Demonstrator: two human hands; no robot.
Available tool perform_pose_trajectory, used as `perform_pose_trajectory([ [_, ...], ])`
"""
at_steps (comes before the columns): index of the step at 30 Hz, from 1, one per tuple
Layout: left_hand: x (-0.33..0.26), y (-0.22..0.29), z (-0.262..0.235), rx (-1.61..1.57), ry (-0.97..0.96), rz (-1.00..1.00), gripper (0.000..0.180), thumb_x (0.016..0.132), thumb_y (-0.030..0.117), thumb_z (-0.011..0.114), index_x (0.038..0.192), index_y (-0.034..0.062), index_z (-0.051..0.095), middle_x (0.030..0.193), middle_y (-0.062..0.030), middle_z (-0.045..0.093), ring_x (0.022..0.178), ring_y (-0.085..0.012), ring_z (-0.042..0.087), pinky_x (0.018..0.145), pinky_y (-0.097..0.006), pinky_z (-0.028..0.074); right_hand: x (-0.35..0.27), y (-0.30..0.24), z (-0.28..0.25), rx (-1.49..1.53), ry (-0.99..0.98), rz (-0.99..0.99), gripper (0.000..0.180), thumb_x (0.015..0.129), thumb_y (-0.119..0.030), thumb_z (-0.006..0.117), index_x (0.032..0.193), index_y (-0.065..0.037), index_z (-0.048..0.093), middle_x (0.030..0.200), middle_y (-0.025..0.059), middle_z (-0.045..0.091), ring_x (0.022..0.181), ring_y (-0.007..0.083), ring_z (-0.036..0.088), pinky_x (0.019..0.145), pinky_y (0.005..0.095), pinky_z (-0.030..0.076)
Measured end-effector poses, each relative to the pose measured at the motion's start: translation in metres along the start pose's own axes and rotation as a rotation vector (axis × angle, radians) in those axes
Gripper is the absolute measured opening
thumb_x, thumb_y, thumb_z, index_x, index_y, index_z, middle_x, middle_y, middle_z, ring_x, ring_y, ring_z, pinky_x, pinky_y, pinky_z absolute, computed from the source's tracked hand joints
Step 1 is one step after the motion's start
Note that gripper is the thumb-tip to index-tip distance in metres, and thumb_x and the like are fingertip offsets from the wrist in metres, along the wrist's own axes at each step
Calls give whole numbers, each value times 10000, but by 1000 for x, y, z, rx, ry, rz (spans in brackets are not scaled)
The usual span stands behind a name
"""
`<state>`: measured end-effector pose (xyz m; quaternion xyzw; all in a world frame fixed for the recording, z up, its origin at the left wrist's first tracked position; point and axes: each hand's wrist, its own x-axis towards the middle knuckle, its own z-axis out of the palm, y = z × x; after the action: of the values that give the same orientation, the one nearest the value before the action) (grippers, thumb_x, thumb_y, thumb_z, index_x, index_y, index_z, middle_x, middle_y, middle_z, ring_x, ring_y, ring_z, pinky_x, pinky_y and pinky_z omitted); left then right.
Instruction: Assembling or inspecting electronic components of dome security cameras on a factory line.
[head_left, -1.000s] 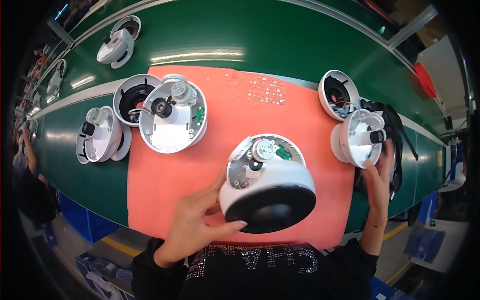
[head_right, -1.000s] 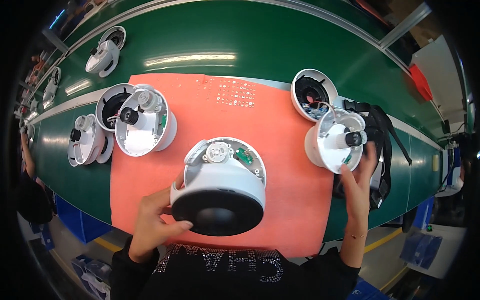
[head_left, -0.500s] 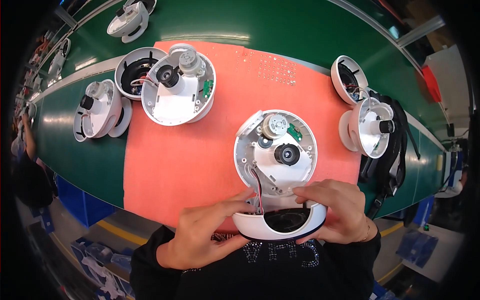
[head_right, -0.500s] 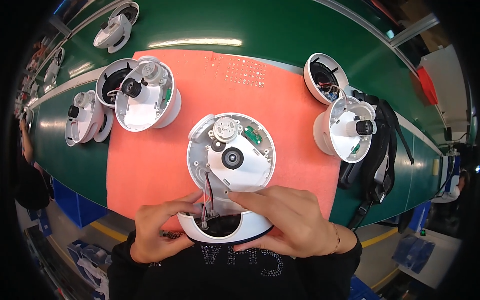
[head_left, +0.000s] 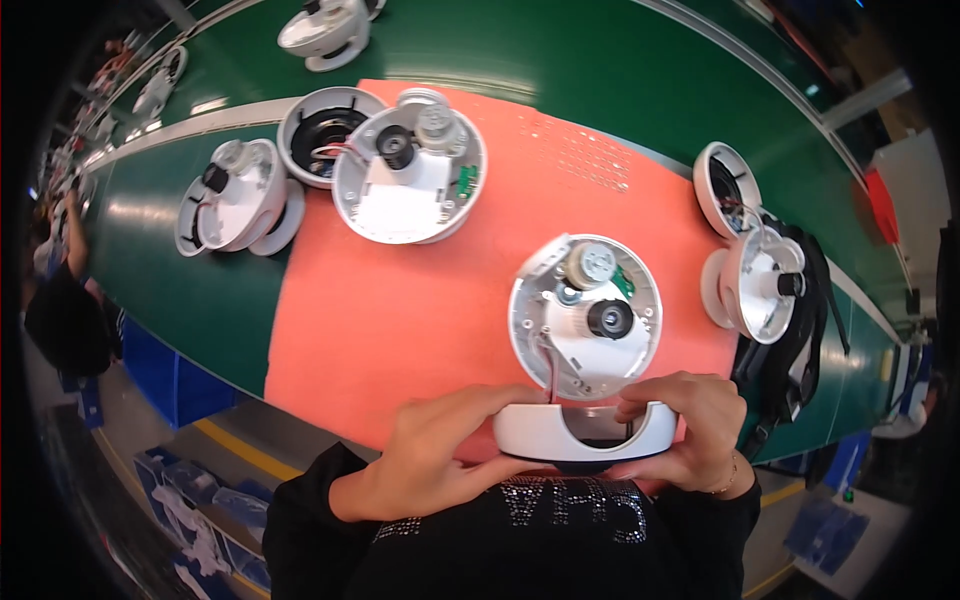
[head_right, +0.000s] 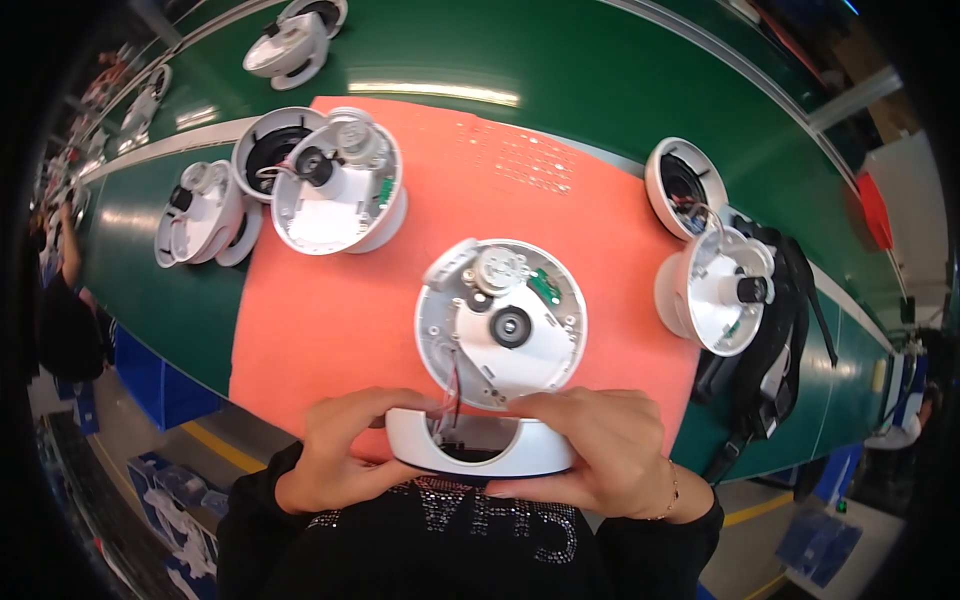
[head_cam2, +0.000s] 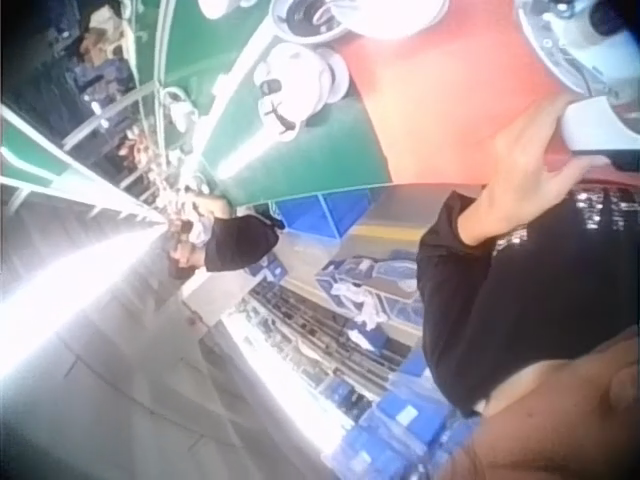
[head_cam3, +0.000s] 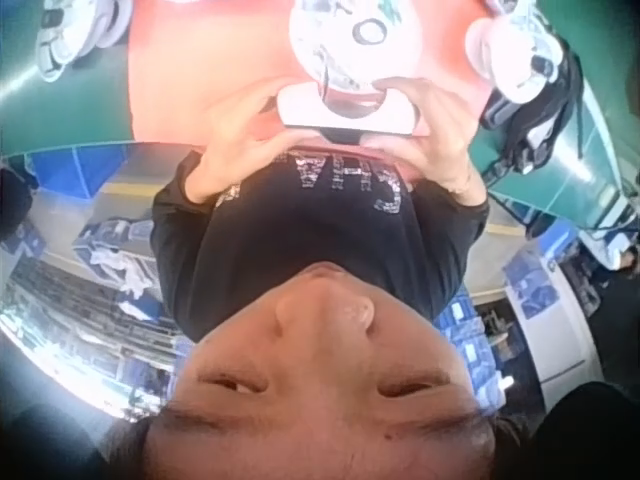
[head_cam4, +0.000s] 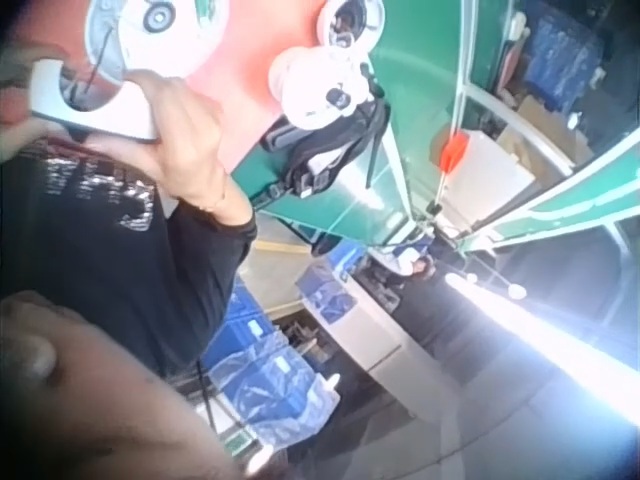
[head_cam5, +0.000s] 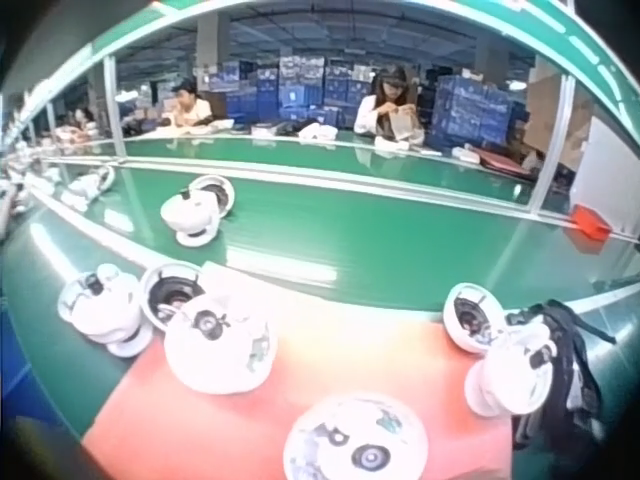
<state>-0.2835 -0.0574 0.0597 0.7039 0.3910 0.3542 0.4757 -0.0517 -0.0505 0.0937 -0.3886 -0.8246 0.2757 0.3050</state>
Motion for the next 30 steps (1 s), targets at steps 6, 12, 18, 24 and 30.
perform_pose_trajectory([
  [6, -14, -14, -3, -630, 63, -283, 526, 653, 107, 754, 1092, -46, 506, 1030, -113, 578, 945, -183, 573, 810, -287, 464, 1, 20, -6, -11, 187, -115, 602, 771, -479, 590, 1060, 46, 521, 1006, 183, 580, 929, 295, 582, 761, 364, 479],
  [12, -51, -83, 8, -1451, 195, -229, 504, 829, 131, 560, 1264, 17, 333, 1230, -111, 455, 1093, -207, 497, 934, -370, 413, 12, 35, 10, 634, -55, 587, 744, 738, 74, 540, 1369, -65, 170, 1316, 116, 290, 1131, 168, 411, 894, 276, 399],
  [18, -84, -79, 2, -1862, 360, -41, 345, 899, 264, 437, 1202, 98, 442, 1111, -42, 543, 1002, -183, 531, 863, -345, 453, 31, -15, 34, 802, -290, 685, 690, 772, 22, 558, 1344, -80, 185, 1268, 98, 289, 1215, 225, 303, 988, 355, 329],
  [24, -120, -95, -101, -1582, 929, -1, 367, 904, 210, 335, 1188, 12, 455, 1247, -137, 463, 1148, -256, 448, 1008, -437, 321, 119, -52, 141, 1001, -461, 531, 690, 809, -76, 573, 1332, -111, 124, 1178, 175, 320, 1107, 252, 409, 925, 369, 414],
  [30, -135, -139, -197, -1316, 929, -113, 395, 909, 212, 298, 1237, 26, 415, 1269, -137, 439, 1169, -293, 418, 1000, -429, 324, 168, -73, 265, 657, -56, 232, 719, 730, -109, 640, 1293, -97, 191, 1103, 219, 352, 1026, 313, 423, 865, 375, 411],
])
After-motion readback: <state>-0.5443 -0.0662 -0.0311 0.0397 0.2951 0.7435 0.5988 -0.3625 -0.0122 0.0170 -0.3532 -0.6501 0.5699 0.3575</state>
